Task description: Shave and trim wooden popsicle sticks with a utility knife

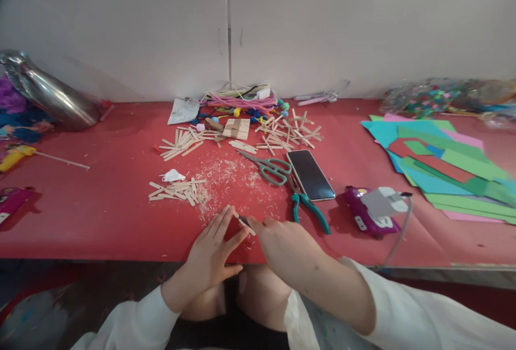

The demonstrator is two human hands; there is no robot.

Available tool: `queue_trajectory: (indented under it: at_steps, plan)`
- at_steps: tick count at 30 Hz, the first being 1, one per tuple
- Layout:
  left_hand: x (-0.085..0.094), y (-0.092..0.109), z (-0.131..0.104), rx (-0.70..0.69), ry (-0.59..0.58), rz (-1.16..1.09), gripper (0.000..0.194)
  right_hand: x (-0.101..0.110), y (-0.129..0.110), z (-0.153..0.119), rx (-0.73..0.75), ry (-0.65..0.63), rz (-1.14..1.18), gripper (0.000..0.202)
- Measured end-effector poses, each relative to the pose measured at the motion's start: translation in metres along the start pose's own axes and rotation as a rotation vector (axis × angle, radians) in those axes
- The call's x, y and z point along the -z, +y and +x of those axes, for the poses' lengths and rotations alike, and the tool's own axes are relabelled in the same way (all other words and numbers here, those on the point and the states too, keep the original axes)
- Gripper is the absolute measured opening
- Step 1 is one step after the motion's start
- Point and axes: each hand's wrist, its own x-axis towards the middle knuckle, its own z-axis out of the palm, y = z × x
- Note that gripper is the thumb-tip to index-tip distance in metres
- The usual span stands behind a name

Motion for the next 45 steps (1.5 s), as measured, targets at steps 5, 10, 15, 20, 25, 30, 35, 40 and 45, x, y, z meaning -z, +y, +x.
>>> queue_trajectory:
  at_steps: [5,10,15,20,25,30,35,40,45]
  plan:
    - [-0.001,0.0,0.0,0.014,-0.01,0.01,0.088,0.003,-0.002,0.0,-0.048,-0.035,0.011,0.043]
    - [-0.002,0.0,-0.001,0.013,-0.001,0.008,0.089,0.001,-0.001,0.0,-0.044,-0.017,0.016,0.041]
    - [-0.002,-0.001,0.0,0.014,-0.01,0.001,0.087,-0.001,-0.001,-0.001,-0.017,-0.012,-0.017,0.042]
    - [-0.002,0.0,0.001,0.037,-0.047,0.003,0.085,0.005,-0.007,0.004,0.007,-0.114,-0.099,0.054]
    - [-0.007,-0.002,0.0,0.031,-0.043,-0.003,0.085,0.013,-0.012,0.016,0.037,-0.207,-0.216,0.052]
    - [-0.008,-0.003,0.001,0.021,-0.042,-0.009,0.083,0.024,-0.015,0.029,0.044,-0.28,-0.232,0.043]
    - [-0.005,-0.002,0.002,0.026,-0.045,-0.013,0.081,0.025,-0.026,0.024,0.082,-0.289,-0.343,0.04]
    - [-0.004,-0.002,0.001,0.009,-0.018,-0.018,0.079,0.001,-0.038,0.003,0.058,-0.108,-0.426,0.041]
    - [-0.005,-0.002,-0.001,0.006,-0.002,0.008,0.077,-0.016,-0.04,-0.007,-0.019,0.013,-0.405,0.047]
